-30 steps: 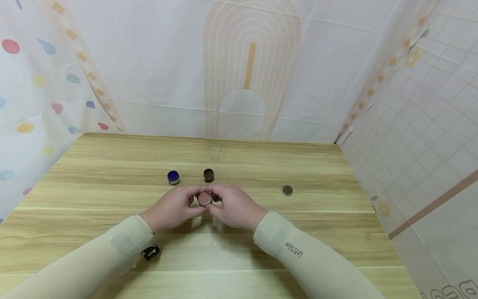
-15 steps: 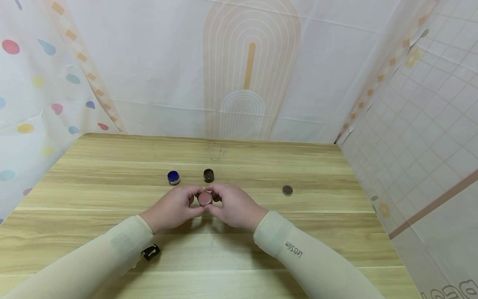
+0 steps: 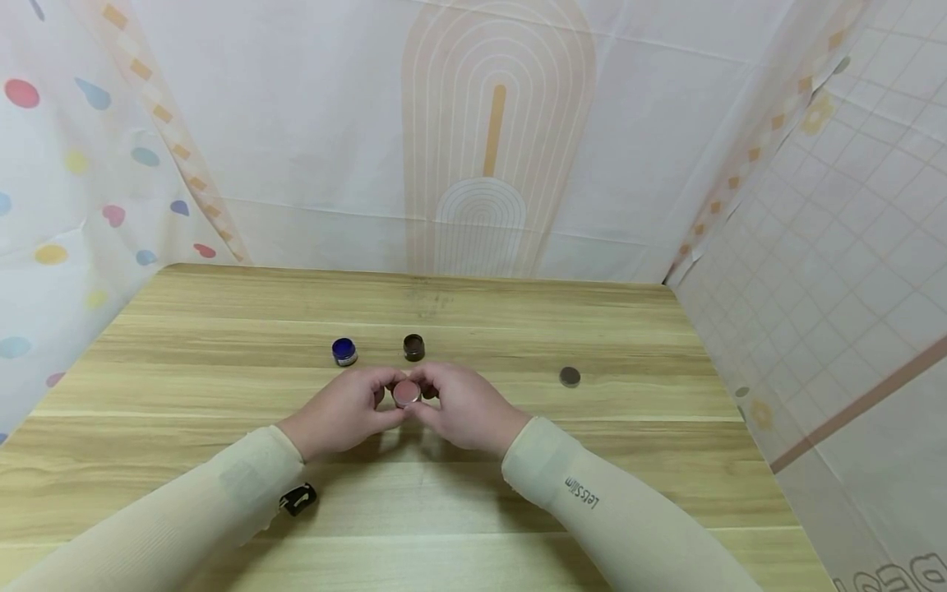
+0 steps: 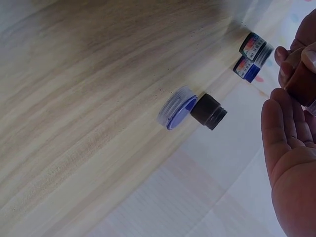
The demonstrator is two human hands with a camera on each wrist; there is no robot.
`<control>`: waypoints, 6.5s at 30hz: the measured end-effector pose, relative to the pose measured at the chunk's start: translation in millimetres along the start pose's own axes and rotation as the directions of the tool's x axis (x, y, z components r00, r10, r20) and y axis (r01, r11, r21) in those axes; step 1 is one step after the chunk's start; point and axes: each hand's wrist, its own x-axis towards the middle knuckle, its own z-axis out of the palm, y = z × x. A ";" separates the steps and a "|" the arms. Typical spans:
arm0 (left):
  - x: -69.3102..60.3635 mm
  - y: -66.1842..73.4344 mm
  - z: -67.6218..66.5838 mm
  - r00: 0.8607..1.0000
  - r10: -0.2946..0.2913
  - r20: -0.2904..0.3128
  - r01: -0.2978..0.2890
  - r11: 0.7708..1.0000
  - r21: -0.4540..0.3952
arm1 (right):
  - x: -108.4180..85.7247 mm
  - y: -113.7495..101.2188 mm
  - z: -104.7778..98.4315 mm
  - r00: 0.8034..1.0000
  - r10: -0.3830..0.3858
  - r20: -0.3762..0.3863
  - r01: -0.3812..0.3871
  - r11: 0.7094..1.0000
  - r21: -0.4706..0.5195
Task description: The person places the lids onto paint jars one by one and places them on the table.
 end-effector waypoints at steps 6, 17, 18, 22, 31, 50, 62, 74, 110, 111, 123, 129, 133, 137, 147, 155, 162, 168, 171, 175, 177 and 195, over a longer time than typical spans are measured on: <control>0.5 0.6 0.5 1.000 0.015 -0.012 -0.015 1.000 0.012 | -1.0 0.8 -0.7 0.999 -0.051 0.002 0.051 0.999 -0.006; 0.1 0.5 0.4 1.000 0.017 -0.010 -0.017 1.000 0.025 | -0.3 1.7 -0.4 0.997 -0.073 0.000 0.073 0.997 -0.037; 0.2 0.6 0.4 1.000 0.019 -0.010 -0.018 1.000 0.023 | -0.4 1.4 -0.3 0.998 -0.062 -0.002 0.062 0.998 -0.034; -0.1 0.7 0.5 1.000 0.018 -0.009 -0.018 1.000 0.015 | -0.6 0.2 -0.3 1.000 -0.026 -0.007 0.026 1.000 -0.013; 0.4 0.6 0.9 1.000 0.016 -0.010 -0.016 1.000 0.007 | -0.7 2.0 -0.8 0.998 -0.068 -0.001 0.068 0.998 -0.005; 0.6 1.0 1.4 0.999 0.029 -0.017 -0.029 0.999 0.016 | -2.0 0.8 -0.9 0.999 -0.040 -0.012 0.040 0.999 -0.003; 0.7 0.2 1.1 1.000 0.020 -0.007 -0.020 1.000 0.023 | -1.4 2.0 0.0 0.999 -0.048 -0.014 0.048 0.999 -0.001; 0.6 1.2 1.3 1.000 0.007 -0.001 -0.007 1.000 0.007 | -2.0 0.9 -0.5 0.999 -0.040 -0.013 0.039 0.999 -0.010; 1.8 -1.7 1.9 1.000 0.002 0.001 -0.002 1.000 0.018 | -2.6 1.9 0.2 0.997 -0.069 -0.023 0.069 0.998 -0.005; 1.6 -1.5 1.8 1.000 0.002 0.003 -0.002 1.000 0.017 | -2.4 1.6 0.3 0.998 -0.056 -0.023 0.056 0.998 -0.004; 1.0 -0.1 1.3 1.000 -0.009 -0.001 0.009 1.000 0.011 | -1.6 4.0 1.2 0.998 -0.058 -0.027 0.058 0.998 -0.007; 1.6 -0.9 1.9 1.000 0.005 -0.003 -0.005 1.000 0.009 | -2.0 4.9 1.3 0.996 -0.091 -0.025 0.091 0.996 0.000; 1.4 -1.0 2.4 1.000 0.001 0.002 -0.001 1.000 0.003 | -1.8 2.7 0.8 0.998 -0.055 -0.025 0.055 0.998 0.007; 0.9 -0.9 2.5 1.000 0.008 0.001 -0.008 1.000 -0.001 | -1.9 2.2 0.8 0.999 -0.021 -0.026 0.022 1.000 0.014; 1.5 -1.4 2.8 1.000 0.020 -0.009 -0.020 1.000 0.008 | -2.2 4.8 1.0 0.996 -0.083 -0.027 0.083 0.997 -0.003; 0.5 -0.6 2.3 1.000 0.016 -0.007 -0.016 1.000 0.004 | -2.0 3.1 1.1 0.998 -0.055 -0.027 0.055 0.998 0.001; 0.5 -0.3 2.2 1.000 0.002 0.001 -0.002 1.000 0.000 | -1.7 2.4 1.1 1.000 -0.012 -0.025 0.013 1.000 0.010; 0.4 1.1 1.6 1.000 0.001 0.005 -0.001 1.000 0.001 | -2.4 2.8 0.7 0.998 -0.052 -0.022 0.052 0.999 -0.001; 0.4 1.4 1.7 1.000 0.003 0.002 -0.003 1.000 0.001 | -2.2 3.5 1.2 0.997 -0.067 -0.025 0.067 0.998 -0.007; 0.3 1.4 2.0 1.000 0.003 0.001 -0.003 1.000 -0.004 | -1.3 4.4 2.7 0.997 -0.066 -0.033 0.066 0.998 -0.012; 0.1 0.9 2.2 1.000 0.005 0.002 -0.005 1.000 -0.007 | -1.0 4.2 3.1 0.998 -0.046 -0.037 0.046 0.999 -0.008; 1.0 -0.6 3.3 1.000 0.023 -0.011 -0.023 1.000 -0.004 | -1.6 7.0 3.1 0.997 -0.073 -0.025 0.073 0.997 -0.016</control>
